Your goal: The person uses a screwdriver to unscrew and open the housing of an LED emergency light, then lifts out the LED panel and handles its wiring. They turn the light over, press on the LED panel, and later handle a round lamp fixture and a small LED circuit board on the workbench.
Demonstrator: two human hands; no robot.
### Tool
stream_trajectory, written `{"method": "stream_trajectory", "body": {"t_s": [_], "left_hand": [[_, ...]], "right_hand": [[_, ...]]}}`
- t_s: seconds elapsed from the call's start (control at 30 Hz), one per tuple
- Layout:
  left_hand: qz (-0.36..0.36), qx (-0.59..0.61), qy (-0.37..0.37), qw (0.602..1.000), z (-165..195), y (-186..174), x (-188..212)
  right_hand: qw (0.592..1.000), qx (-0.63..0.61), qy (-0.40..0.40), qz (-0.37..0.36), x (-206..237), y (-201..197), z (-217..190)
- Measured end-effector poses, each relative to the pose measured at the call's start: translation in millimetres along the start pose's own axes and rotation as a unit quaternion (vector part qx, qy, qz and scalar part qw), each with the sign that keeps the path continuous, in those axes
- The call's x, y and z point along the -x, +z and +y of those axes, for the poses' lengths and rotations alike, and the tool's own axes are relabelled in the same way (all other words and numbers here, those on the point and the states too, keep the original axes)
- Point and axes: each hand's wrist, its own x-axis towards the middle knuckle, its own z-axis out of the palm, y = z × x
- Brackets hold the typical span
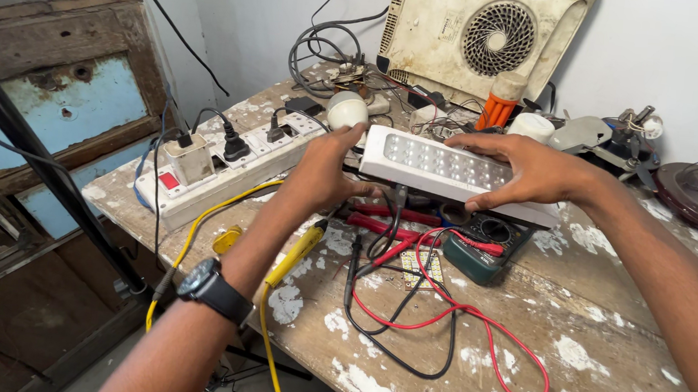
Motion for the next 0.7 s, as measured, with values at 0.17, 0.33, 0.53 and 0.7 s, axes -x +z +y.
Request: {"method": "stream_trajectory", "body": {"t_s": [0.17,0.33,0.53,0.7], "left_hand": [[-0.091,-0.016,0.068,0.993,1,-15,-13],[-0.095,0.021,0.135,0.986,27,-31,-11],[-0.031,-0.026,0.276,0.960,49,-45,1],[0.007,-0.067,0.308,0.949,53,-43,9]], "right_hand": [[0.986,0.150,-0.002,0.077,10,11,-15],[0.927,0.270,-0.141,0.217,29,30,-15],[0.847,0.389,-0.172,0.320,57,56,-8],[0.795,0.450,-0.208,0.349,73,67,1]]}}
